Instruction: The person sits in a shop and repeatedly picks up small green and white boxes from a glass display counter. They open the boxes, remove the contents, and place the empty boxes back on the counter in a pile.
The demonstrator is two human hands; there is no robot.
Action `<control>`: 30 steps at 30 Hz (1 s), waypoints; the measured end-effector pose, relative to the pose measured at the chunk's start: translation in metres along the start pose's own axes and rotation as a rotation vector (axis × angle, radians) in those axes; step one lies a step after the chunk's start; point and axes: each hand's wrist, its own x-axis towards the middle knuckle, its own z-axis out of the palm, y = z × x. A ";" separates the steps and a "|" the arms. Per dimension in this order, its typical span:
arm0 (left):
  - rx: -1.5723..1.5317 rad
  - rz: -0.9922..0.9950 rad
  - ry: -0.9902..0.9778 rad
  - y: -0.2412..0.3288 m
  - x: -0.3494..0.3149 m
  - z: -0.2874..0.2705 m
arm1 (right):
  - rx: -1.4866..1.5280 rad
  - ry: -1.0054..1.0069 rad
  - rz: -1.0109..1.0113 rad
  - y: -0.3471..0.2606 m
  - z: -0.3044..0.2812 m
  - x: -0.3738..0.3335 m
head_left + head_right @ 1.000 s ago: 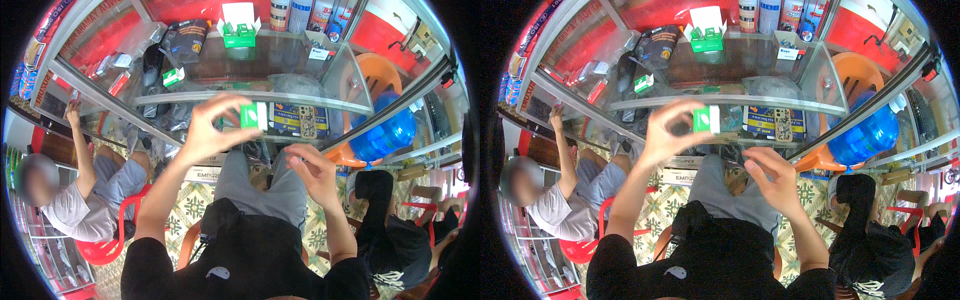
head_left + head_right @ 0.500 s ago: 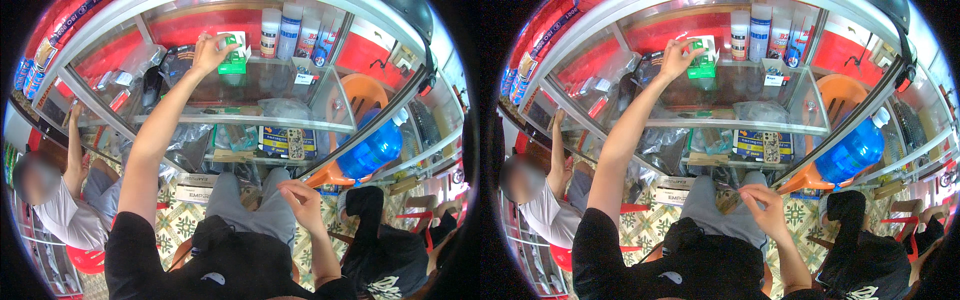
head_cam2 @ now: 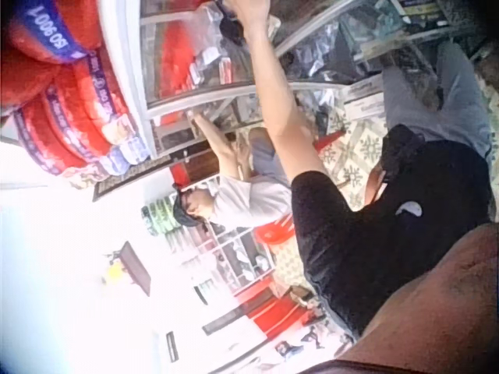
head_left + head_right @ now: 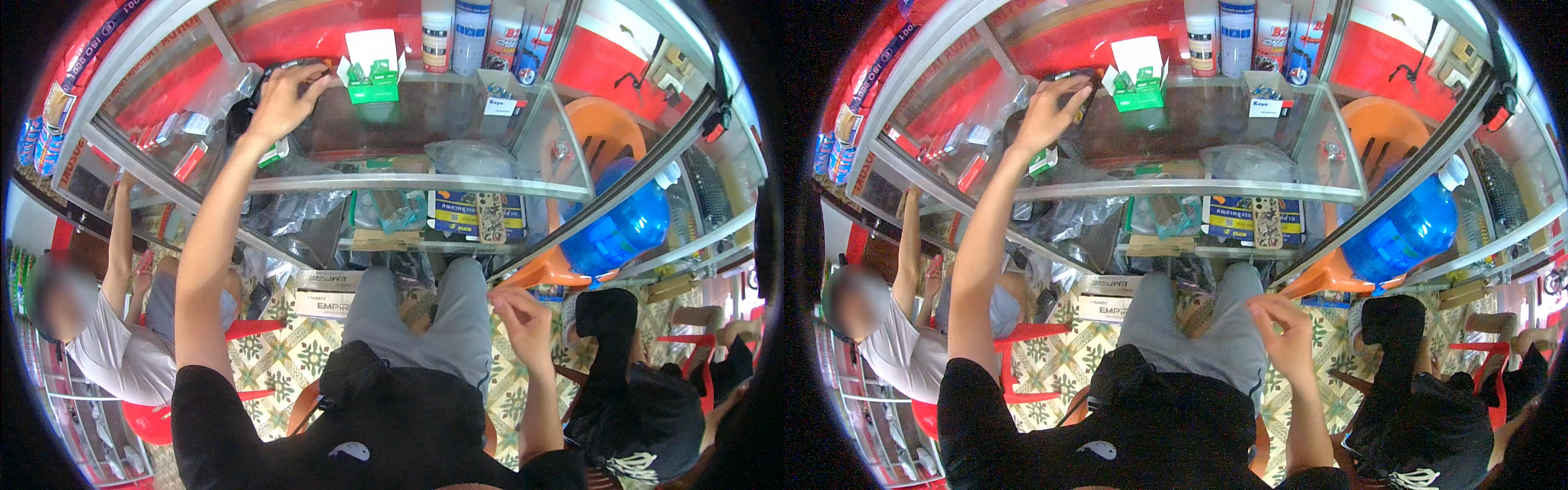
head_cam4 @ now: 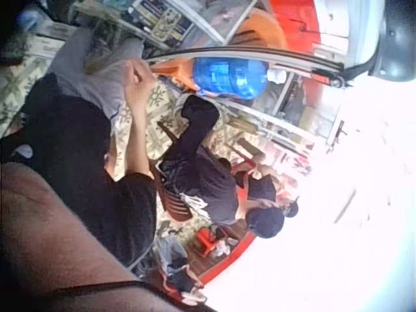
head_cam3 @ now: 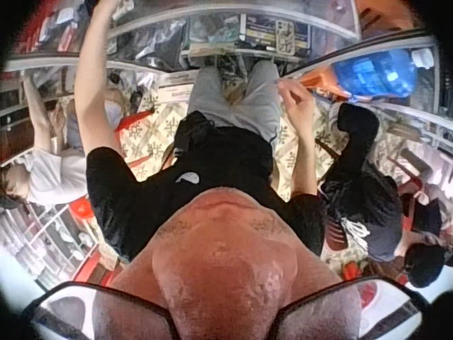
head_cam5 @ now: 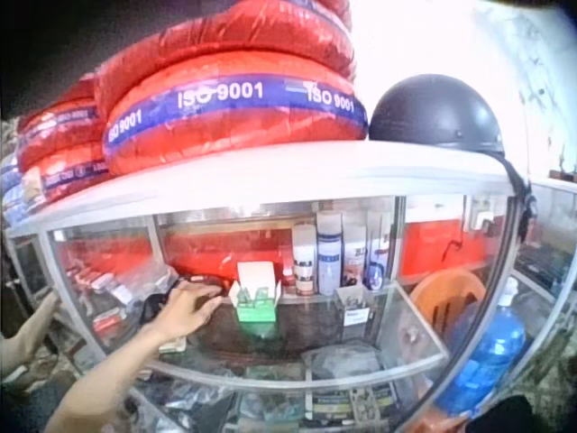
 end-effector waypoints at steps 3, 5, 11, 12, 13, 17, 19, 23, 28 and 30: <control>-0.095 -0.073 -0.231 -0.010 -0.035 -0.033 | -0.093 0.052 -0.101 0.007 -0.013 0.012; 0.071 -0.157 -0.413 -0.013 -0.056 -0.053 | -0.098 0.105 -0.131 0.000 -0.016 0.023; 0.086 -0.080 -0.511 -0.037 -0.102 -0.057 | -0.175 0.153 -0.317 -0.029 -0.019 0.061; 0.076 -0.042 -0.495 -0.040 -0.104 -0.053 | -0.213 0.158 -0.373 -0.032 -0.019 0.067; 0.074 -0.023 -0.427 -0.043 -0.107 -0.048 | -0.202 0.156 -0.367 -0.038 -0.019 0.072; 0.062 -0.104 -0.345 -0.053 -0.107 -0.041 | -0.252 0.165 -0.398 -0.043 -0.022 0.092; 0.067 -0.149 -0.378 -0.048 -0.104 -0.043 | -0.301 0.189 -0.411 -0.048 -0.022 0.103; -0.024 -0.081 -0.231 -0.020 -0.111 -0.044 | -0.502 0.283 -0.430 -0.059 -0.027 0.135; -0.710 -0.251 -0.266 0.060 -0.133 -0.038 | -0.823 0.501 -0.302 -0.061 -0.059 0.197; -0.999 -0.185 -0.288 0.090 -0.146 -0.036 | -0.959 0.533 -0.208 -0.062 -0.070 0.222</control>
